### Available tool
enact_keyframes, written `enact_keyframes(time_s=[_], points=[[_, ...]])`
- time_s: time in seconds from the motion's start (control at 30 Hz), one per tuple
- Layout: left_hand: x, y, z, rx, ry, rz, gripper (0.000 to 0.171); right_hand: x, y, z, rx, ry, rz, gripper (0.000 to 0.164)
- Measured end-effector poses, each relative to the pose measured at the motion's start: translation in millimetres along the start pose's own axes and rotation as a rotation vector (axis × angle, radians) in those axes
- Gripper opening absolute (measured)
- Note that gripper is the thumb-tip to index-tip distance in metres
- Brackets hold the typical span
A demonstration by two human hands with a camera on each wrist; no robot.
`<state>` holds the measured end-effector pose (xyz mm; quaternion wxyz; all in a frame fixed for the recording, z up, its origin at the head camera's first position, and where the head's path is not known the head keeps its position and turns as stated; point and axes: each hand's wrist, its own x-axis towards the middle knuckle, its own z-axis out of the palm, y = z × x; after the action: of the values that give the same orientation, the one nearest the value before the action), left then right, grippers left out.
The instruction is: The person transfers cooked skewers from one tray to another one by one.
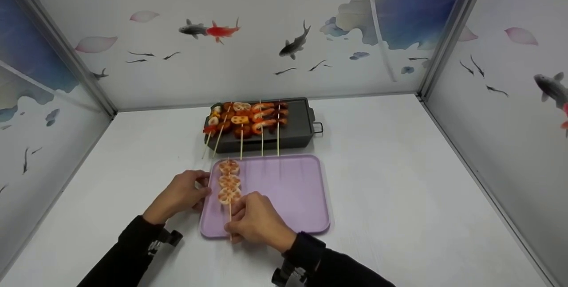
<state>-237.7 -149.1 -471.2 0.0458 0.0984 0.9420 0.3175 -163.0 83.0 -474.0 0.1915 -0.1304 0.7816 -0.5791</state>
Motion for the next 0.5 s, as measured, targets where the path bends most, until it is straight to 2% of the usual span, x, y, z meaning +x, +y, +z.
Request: enact_keyframes(time_s=[0.23, 0.37, 0.5], points=[[0.6, 0.3, 0.9, -0.008, -0.011, -0.031, 0.021, 1, 0, 5, 0.027, 0.005, -0.001, 0.029], [0.5, 0.9, 1.1, -0.005, -0.018, -0.049, 0.03, 2, -1, 9, 0.001, 0.012, -0.014, 0.028], [0.2, 1.3, 1.9, -0.002, -0.021, -0.056, 0.031, 5, 1, 13, -0.013, 0.001, -0.015, 0.025]])
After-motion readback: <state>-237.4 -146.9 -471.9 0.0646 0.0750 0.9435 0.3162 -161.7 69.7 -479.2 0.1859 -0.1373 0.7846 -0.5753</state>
